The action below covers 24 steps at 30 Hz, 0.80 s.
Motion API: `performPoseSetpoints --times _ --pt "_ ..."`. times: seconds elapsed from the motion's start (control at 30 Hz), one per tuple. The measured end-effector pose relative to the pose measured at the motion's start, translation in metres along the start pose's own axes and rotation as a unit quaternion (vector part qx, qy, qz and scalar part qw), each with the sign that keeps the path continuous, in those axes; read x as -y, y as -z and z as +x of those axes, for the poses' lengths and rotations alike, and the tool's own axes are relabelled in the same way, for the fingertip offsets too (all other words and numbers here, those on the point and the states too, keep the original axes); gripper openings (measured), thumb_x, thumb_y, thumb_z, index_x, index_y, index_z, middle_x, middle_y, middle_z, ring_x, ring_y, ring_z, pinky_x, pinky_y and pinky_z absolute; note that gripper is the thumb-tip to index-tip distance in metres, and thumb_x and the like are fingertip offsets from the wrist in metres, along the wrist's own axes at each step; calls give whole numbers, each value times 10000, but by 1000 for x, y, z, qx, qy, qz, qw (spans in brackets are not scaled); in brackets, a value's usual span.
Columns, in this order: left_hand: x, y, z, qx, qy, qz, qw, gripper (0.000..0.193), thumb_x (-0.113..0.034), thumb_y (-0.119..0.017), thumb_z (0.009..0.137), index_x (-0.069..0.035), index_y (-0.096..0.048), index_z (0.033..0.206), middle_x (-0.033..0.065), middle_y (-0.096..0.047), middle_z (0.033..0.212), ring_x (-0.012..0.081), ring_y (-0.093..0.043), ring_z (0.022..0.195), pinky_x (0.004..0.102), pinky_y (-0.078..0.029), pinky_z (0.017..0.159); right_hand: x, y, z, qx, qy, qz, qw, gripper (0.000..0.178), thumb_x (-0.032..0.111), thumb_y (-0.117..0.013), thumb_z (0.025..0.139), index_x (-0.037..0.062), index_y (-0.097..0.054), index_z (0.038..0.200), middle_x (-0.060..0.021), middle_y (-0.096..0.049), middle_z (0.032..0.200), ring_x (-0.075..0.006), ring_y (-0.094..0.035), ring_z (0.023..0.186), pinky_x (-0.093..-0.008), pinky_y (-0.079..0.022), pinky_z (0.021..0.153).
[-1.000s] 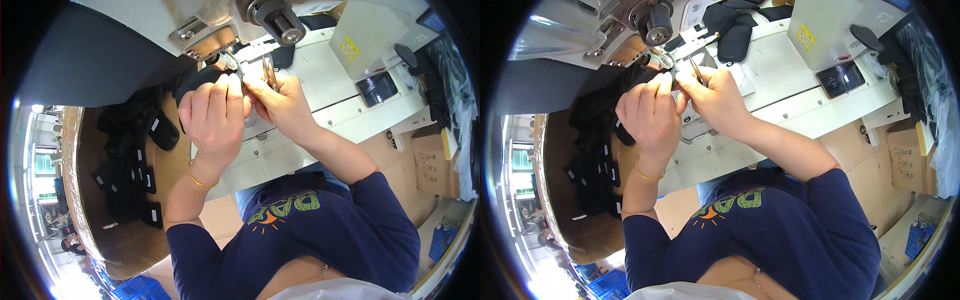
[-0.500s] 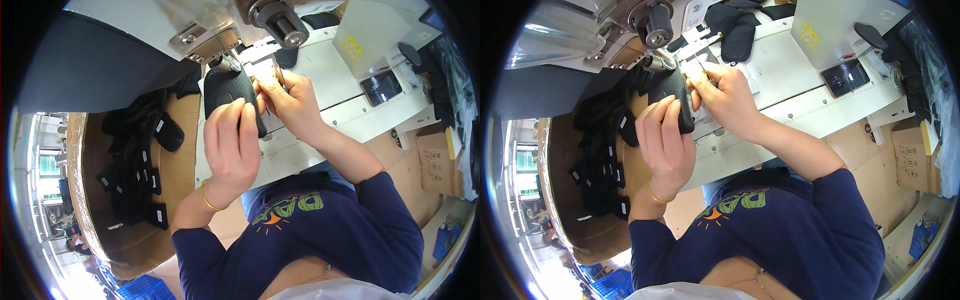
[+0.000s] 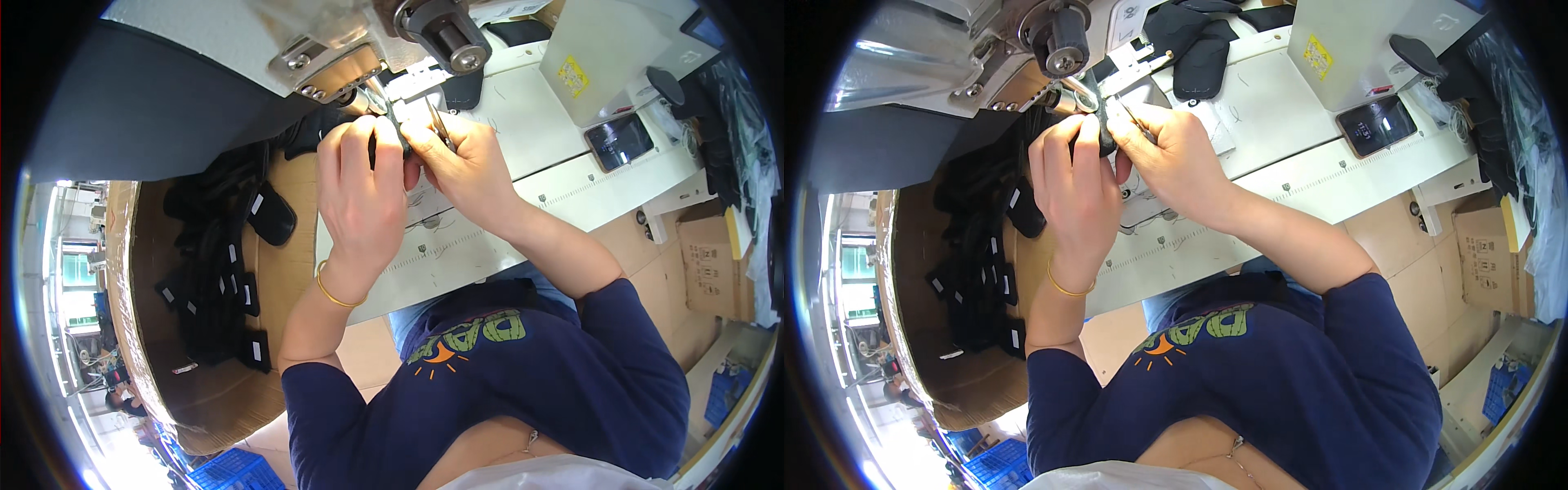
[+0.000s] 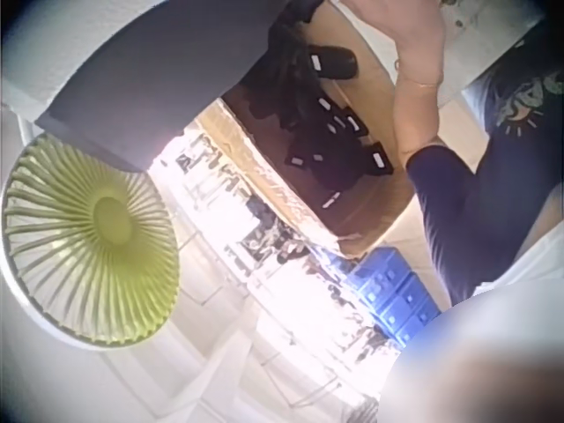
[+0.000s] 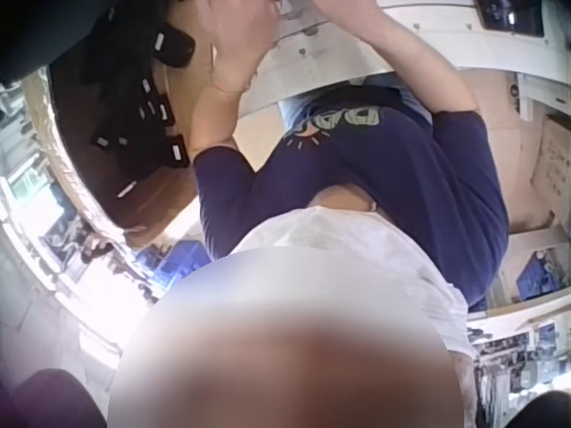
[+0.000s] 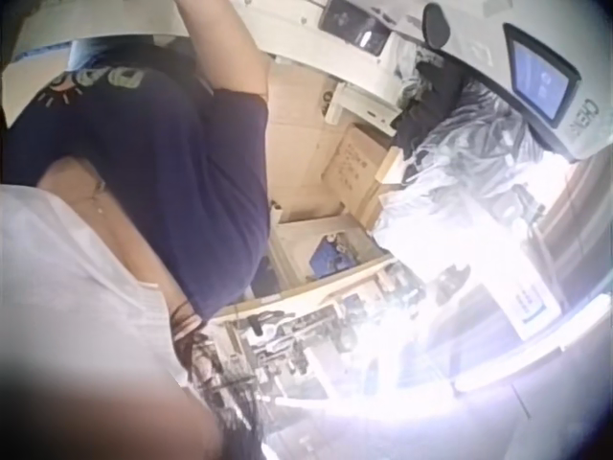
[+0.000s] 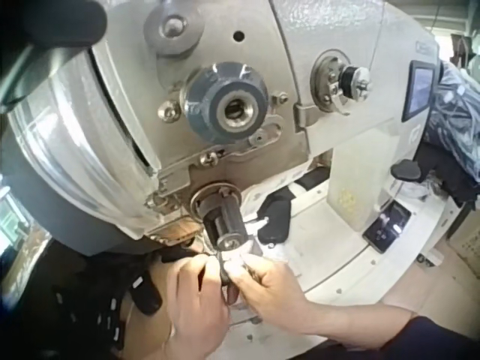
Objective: Using an industrial sewing machine to stitch black shoe components.
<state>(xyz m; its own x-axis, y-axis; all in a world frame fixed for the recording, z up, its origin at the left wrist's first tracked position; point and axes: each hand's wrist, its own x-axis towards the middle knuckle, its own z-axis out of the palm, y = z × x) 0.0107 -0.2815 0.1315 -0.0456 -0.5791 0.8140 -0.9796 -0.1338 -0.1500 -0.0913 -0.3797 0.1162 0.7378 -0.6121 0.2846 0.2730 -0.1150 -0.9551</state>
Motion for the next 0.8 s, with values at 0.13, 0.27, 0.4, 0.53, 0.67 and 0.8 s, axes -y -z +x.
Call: performPoseSetpoints --times 0.13,0.27,0.4,0.53,0.67,0.8 --pt "2 -5 -2 -6 1 1 1000 386 89 -665 635 4 -610 1008 133 -579 985 311 -576 898 381 -499 748 -4 1 1 8 -6 -7 1000 289 203 -519 987 -5 -625 817 -55 -632 610 -85 -523 532 -270 -409 487" --pt "3 -3 -4 -15 -2 -6 1000 386 84 -673 651 6 -609 1024 129 -577 982 307 -570 895 397 -487 769 -3 1 -1 10 2 22 1000 305 202 -508 994 0 -627 799 -43 -613 591 -80 -517 527 -258 -405 486" --pt "7 -5 -10 -61 -17 46 997 403 70 -684 688 5 -597 1075 124 -576 1021 309 -549 959 408 -453 827 -21 1 -10 27 15 57 998 331 244 -464 1031 13 -629 861 -17 -591 609 -55 -505 531 -234 -411 495" --pt "10 -8 -12 -70 -6 81 994 311 6 -683 746 -18 -619 1050 123 -589 1034 304 -567 962 396 -465 800 -22 3 -21 53 2 133 990 350 288 -415 1058 20 -619 963 -18 -608 676 -37 -513 570 -221 -424 516" --pt "21 -7 -11 -43 -36 60 997 332 6 -668 754 -25 -618 1080 117 -589 1027 294 -573 928 392 -476 766 -12 18 -24 131 -70 77 986 313 282 -461 1038 11 -614 1002 -45 -617 709 -77 -553 602 -247 -446 542" --pt "35 20 -20 171 328 -217 903 303 -42 -668 795 -6 -649 1095 84 -672 927 246 -663 844 299 -509 772 -24 38 -27 165 21 -92 982 269 231 -505 1004 -11 -623 1011 -87 -645 820 -136 -581 677 -277 -450 610"
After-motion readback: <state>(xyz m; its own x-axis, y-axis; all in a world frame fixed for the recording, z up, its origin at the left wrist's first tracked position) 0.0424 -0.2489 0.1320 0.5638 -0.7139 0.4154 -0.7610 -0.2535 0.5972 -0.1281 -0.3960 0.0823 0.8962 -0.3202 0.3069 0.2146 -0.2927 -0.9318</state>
